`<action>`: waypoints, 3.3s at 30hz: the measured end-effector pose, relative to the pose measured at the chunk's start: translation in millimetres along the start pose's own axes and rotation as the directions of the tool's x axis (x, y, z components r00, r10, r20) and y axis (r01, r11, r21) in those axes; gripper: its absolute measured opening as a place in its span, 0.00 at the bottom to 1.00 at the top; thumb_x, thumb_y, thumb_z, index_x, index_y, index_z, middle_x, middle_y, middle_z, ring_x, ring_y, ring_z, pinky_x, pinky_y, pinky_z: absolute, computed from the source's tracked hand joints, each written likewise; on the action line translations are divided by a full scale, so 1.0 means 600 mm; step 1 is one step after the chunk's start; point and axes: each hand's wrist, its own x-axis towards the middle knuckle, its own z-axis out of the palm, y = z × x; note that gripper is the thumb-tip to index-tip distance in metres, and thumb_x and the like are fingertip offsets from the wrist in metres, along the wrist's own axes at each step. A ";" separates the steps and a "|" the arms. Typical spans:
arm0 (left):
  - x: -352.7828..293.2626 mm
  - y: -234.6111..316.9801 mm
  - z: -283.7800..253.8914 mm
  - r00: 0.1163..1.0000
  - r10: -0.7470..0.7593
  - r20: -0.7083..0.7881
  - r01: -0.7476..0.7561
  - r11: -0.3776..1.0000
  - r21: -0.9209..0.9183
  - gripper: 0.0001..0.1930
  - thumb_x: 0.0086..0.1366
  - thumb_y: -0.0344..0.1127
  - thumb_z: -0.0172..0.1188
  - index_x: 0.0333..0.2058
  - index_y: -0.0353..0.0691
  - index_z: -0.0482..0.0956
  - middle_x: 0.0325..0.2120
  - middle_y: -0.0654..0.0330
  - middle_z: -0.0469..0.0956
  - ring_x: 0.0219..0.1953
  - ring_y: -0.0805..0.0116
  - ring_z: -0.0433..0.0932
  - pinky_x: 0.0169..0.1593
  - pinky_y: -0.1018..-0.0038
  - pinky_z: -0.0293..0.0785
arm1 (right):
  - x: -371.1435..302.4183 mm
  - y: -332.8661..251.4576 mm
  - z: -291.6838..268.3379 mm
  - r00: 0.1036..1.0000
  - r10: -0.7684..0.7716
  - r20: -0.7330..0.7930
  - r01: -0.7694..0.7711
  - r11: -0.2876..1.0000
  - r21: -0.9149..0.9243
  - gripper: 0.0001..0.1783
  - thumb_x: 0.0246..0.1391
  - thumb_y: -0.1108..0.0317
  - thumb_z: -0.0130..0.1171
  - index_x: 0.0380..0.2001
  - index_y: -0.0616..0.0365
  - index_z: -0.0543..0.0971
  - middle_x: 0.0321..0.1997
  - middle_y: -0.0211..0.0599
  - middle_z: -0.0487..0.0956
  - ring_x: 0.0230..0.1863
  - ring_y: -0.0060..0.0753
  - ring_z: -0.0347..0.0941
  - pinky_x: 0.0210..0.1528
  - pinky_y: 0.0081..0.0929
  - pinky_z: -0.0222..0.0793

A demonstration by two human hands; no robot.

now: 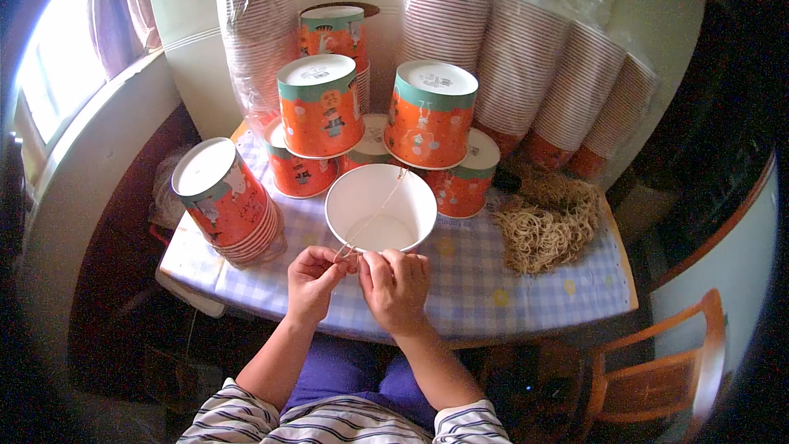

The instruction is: Tying string to paper bowls and stacking them at a packaging station.

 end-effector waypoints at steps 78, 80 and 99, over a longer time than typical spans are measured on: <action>-0.018 0.004 -0.004 0.988 -0.042 -0.147 0.061 0.990 0.125 0.04 0.56 0.22 0.58 0.31 0.32 0.73 0.26 0.61 0.77 0.28 0.77 0.75 0.34 0.83 0.72 | -0.035 -0.040 0.041 0.475 0.598 0.645 -0.802 -0.009 0.598 0.09 0.54 0.69 0.56 0.33 0.64 0.78 0.29 0.29 0.78 0.29 0.17 0.70 0.33 0.16 0.67; -0.018 0.007 -0.001 0.990 -0.040 -0.138 0.059 0.989 0.135 0.04 0.56 0.22 0.59 0.30 0.31 0.73 0.26 0.61 0.77 0.27 0.78 0.75 0.33 0.83 0.72 | -0.038 -0.038 0.042 0.448 0.571 0.688 -0.778 -0.131 0.615 0.09 0.54 0.69 0.56 0.34 0.64 0.78 0.29 0.29 0.78 0.30 0.17 0.70 0.34 0.15 0.67; -0.020 -0.003 -0.013 0.994 0.033 -0.103 -0.001 0.954 0.299 0.04 0.57 0.23 0.59 0.31 0.32 0.75 0.27 0.64 0.77 0.28 0.80 0.73 0.34 0.84 0.69 | -0.038 -0.031 0.037 0.340 0.497 0.798 -0.710 -0.421 0.564 0.07 0.51 0.66 0.58 0.31 0.57 0.80 0.24 0.21 0.75 0.21 0.09 0.59 0.23 0.11 0.53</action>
